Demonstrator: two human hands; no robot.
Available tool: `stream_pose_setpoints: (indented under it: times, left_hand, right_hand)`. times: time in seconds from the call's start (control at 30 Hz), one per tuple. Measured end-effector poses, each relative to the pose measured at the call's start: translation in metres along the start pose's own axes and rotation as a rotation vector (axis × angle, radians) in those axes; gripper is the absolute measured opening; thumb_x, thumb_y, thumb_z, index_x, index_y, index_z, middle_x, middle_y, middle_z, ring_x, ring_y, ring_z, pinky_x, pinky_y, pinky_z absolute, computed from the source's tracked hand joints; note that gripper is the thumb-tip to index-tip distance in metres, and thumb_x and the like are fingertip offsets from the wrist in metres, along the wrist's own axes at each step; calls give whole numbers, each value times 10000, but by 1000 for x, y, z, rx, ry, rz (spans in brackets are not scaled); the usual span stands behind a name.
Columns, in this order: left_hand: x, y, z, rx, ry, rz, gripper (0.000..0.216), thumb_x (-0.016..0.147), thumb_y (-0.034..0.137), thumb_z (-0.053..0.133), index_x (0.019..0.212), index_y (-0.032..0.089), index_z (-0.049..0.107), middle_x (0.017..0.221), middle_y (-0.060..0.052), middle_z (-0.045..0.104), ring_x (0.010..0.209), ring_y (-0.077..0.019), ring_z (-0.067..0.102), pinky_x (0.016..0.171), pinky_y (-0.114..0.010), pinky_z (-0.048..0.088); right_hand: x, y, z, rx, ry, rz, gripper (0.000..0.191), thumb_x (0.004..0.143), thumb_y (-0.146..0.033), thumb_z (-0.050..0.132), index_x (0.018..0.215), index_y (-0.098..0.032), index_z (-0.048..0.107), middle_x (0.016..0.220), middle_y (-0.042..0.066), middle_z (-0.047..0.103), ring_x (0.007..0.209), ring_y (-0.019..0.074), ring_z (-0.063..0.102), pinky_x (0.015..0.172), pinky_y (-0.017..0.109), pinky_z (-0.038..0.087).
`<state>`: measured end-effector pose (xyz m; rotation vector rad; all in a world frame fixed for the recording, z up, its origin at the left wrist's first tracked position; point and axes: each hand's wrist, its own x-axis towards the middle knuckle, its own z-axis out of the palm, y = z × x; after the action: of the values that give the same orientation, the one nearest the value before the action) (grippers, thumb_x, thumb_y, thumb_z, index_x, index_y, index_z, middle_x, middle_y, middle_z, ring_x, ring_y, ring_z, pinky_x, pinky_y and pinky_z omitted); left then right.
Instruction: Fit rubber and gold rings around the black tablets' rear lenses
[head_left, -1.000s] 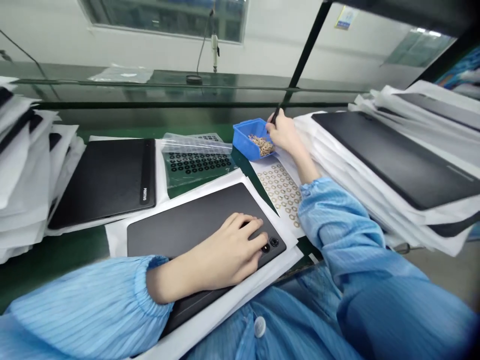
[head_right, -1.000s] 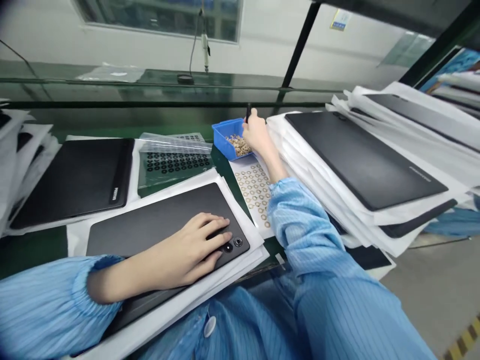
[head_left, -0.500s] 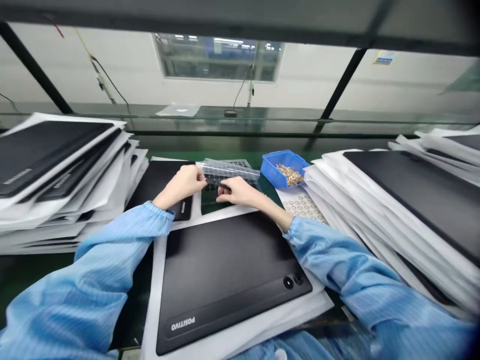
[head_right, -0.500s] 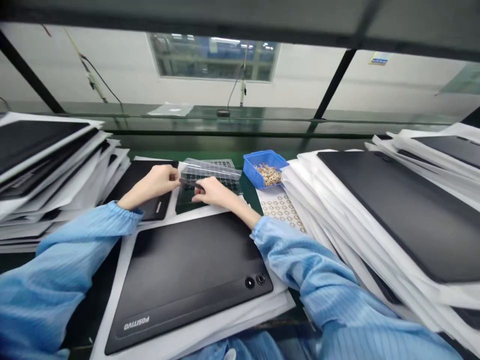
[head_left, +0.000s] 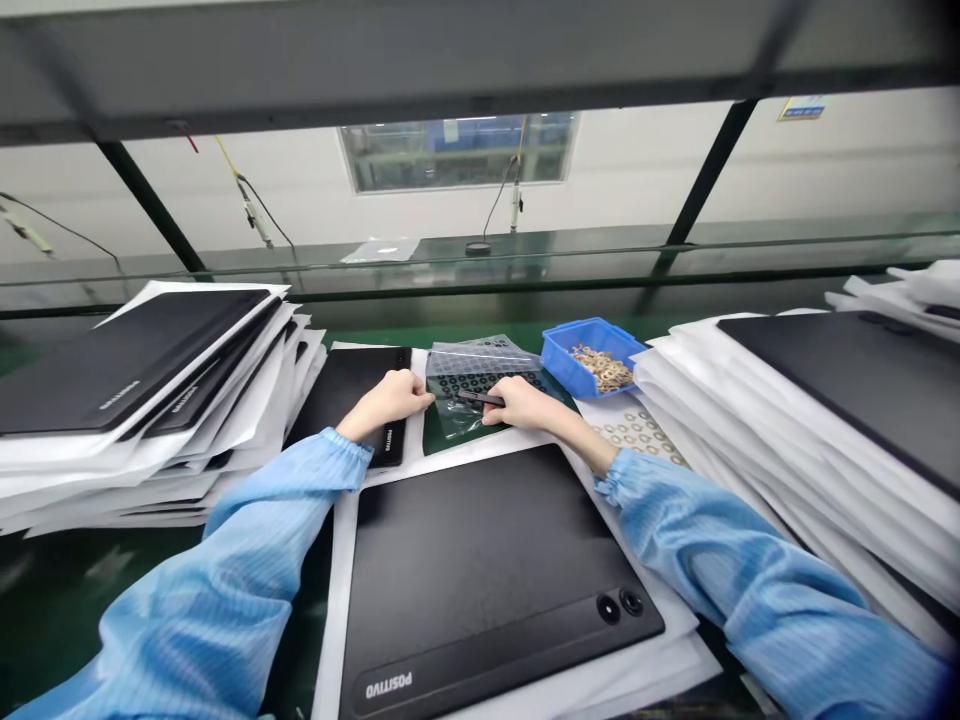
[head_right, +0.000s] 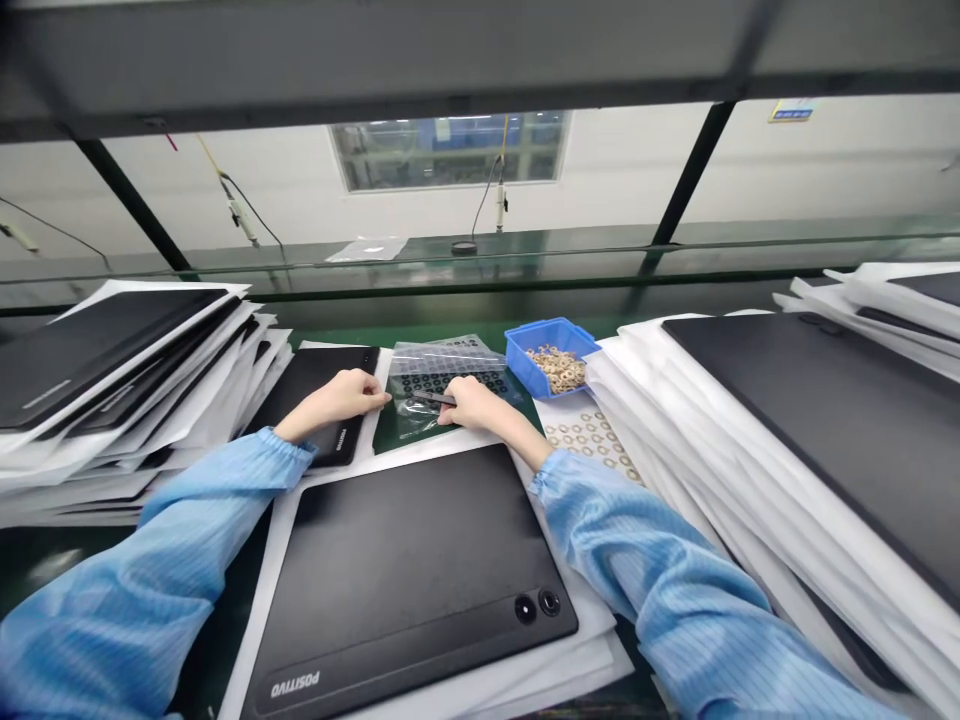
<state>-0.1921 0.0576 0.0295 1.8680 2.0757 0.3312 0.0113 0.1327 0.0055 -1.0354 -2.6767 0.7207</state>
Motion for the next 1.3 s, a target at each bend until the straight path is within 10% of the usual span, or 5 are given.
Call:
stream_pose_setpoints:
  times: [1.3]
  left_hand:
    - [11, 3, 44, -634, -146, -209, 229, 914, 318, 523, 862, 101, 569, 683, 23, 540, 492, -48, 479, 444, -167, 417]
  right_hand:
    - [23, -16, 24, 193, 215, -134, 167, 736, -151, 548, 638, -133, 682, 427, -19, 557, 435, 109, 554, 498, 190, 406]
